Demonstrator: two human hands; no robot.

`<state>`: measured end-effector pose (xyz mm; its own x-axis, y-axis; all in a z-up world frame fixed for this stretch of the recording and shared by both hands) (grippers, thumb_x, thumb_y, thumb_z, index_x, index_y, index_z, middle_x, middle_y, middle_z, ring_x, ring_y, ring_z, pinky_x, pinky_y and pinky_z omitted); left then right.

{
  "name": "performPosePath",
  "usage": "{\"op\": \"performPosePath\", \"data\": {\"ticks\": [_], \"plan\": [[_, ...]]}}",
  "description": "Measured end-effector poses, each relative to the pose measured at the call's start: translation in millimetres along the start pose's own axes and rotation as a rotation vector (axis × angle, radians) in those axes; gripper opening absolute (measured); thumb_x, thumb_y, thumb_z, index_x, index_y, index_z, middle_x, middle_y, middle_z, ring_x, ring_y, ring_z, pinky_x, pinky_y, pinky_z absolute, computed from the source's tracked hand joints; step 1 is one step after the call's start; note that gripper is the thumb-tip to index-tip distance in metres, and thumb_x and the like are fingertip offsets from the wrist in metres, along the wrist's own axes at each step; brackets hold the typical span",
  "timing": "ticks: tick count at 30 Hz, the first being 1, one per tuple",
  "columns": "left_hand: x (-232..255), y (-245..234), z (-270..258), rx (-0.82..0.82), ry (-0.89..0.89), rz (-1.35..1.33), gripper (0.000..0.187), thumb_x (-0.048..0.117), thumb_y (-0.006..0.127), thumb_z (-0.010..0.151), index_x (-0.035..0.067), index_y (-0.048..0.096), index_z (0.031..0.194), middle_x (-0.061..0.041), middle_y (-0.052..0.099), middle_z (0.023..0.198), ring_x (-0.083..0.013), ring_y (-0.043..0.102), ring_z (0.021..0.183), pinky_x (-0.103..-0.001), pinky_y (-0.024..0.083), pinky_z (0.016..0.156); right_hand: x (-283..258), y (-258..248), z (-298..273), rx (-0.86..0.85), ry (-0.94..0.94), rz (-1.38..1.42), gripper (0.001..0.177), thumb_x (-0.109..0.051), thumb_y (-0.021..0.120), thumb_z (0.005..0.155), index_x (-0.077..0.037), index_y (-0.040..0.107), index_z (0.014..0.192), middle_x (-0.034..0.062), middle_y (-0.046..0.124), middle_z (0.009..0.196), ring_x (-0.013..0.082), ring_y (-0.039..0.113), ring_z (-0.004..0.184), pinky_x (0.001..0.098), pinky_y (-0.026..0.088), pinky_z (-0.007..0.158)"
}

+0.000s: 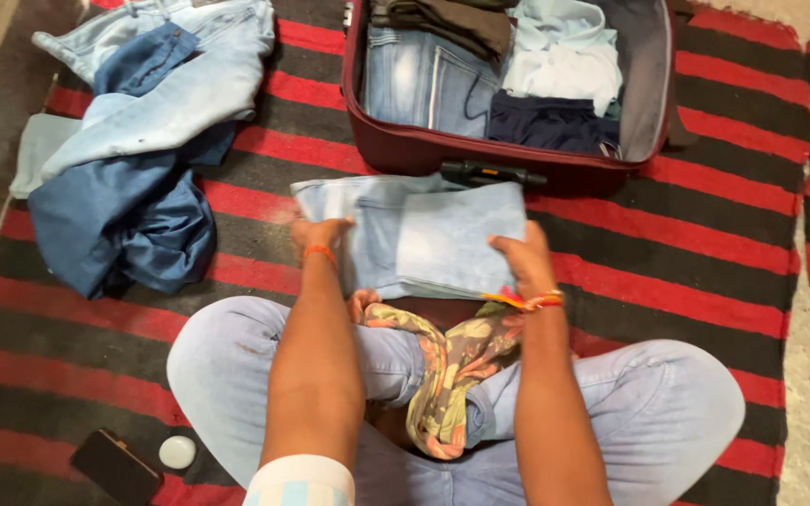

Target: The person folds pairs of jeans and places them inside an open suitcase on a striped rug.

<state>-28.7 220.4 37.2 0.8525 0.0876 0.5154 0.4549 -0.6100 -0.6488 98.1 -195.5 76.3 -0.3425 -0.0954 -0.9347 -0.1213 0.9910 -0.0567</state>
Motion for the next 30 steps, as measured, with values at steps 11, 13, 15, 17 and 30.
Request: {"op": "performPosePath", "data": {"ticks": [11, 13, 15, 17, 30], "plan": [[30.5, 65.2, -1.1, 0.152, 0.436, -0.049, 0.058, 0.038, 0.090, 0.067, 0.006, 0.069, 0.111, -0.016, 0.073, 0.110, -0.0316, 0.067, 0.104, -0.044, 0.051, 0.095, -135.3, -12.9, -89.2, 0.304, -0.193, -0.795, 0.053, -0.021, 0.083, 0.072, -0.004, 0.061, 0.116, 0.0229, 0.073, 0.106, 0.0393, 0.071, 0.097, 0.0472, 0.055, 0.084], [40.9, 33.9, -7.4, 0.397, 0.450, -0.102, 0.049, 0.043, 0.084, 0.075, 0.009, 0.072, 0.107, -0.014, 0.075, 0.107, -0.0317, 0.068, 0.106, -0.046, 0.050, 0.097, -148.6, 24.1, -102.2, 0.262, -0.237, -0.943, 0.058, -0.028, 0.082, 0.077, -0.004, 0.057, 0.124, 0.0256, 0.073, 0.105, 0.0452, 0.069, 0.097, 0.0518, 0.054, 0.086], [38.3, 64.0, 5.8, -0.149, 0.243, -0.264, 0.073, 0.068, 0.063, 0.085, 0.002, 0.077, 0.114, -0.017, 0.079, 0.109, -0.0277, 0.074, 0.100, -0.043, 0.056, 0.096, -144.0, 61.8, -108.1, 0.223, -0.164, -0.997, 0.068, -0.035, 0.082, 0.077, -0.008, 0.054, 0.134, 0.0232, 0.074, 0.102, 0.0435, 0.070, 0.096, 0.0519, 0.053, 0.086], [27.5, 77.5, 2.0, -0.467, 0.035, -0.343, 0.080, 0.074, 0.057, 0.082, 0.006, 0.065, 0.124, -0.016, 0.075, 0.111, -0.0306, 0.070, 0.099, -0.051, 0.052, 0.094, -163.9, 121.4, -125.7, 0.124, -0.609, -0.767, 0.074, -0.041, 0.086, 0.076, -0.004, 0.054, 0.132, 0.0206, 0.073, 0.114, 0.0373, 0.073, 0.101, 0.0460, 0.056, 0.081], [61.0, 76.9, -61.4, -0.747, 0.295, -0.248, 0.054, 0.025, 0.085, 0.075, -0.001, 0.071, 0.121, -0.012, 0.077, 0.110, -0.0224, 0.073, 0.096, -0.036, 0.057, 0.086, 36.4, 34.2, -29.1, 0.247, -0.208, 0.137, 0.030, -0.020, 0.070, 0.098, -0.001, 0.066, 0.121, 0.0043, 0.073, 0.101, 0.0105, 0.066, 0.084, 0.0255, 0.052, 0.071]]}}
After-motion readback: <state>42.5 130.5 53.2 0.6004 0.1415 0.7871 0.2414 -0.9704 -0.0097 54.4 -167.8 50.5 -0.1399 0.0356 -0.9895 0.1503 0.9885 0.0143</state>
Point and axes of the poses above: each hand's wrist, its own z-axis towards the middle knuckle, its own y-axis out of the palm, x = y × z, the point moved 9 cm from there along z, towards the middle knuckle
